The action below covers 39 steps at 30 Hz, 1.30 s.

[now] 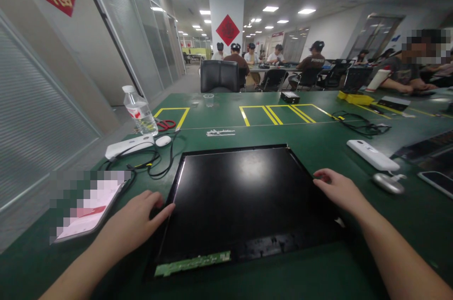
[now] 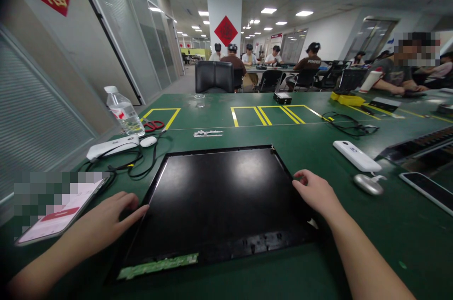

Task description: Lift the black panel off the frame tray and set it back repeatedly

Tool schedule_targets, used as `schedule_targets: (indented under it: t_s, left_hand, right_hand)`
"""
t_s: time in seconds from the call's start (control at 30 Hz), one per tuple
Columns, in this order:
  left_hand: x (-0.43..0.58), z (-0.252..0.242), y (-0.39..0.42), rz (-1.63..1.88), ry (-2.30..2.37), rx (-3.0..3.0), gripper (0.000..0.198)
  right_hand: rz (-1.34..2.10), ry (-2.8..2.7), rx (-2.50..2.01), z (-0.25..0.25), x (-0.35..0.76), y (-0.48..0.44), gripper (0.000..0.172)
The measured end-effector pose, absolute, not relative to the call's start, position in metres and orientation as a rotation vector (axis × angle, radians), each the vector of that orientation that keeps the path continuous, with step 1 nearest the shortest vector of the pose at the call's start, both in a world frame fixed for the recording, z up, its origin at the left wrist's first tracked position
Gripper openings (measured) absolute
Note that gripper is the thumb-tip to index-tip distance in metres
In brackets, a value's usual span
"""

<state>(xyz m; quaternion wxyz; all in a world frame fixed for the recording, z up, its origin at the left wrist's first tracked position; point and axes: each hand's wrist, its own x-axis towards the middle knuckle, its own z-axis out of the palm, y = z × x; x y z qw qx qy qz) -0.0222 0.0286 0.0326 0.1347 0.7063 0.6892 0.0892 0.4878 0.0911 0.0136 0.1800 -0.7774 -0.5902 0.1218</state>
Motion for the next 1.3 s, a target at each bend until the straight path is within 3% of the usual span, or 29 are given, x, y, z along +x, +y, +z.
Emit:
schedule_targets:
  t_s: [0.57,0.93,1.3]
  left_hand:
    - [-0.013,0.027,0.036,0.573,1.898,1.867,0.022]
    - [0.007,0.033,0.026,1.076,1.722,1.209,0.032]
    - [0.021,0.031,0.024,1.205,1.503,0.624,0.036]
  right_hand:
    - [0.368,-1.791,-2.158,0.000,0.497,0.093,0.021]
    - [0.368,-1.816,-2.162,-0.003,0.500,0.095,0.018]
    - [0.361,-1.807,-2.130,-0.006,0.498,0.098,0.013]
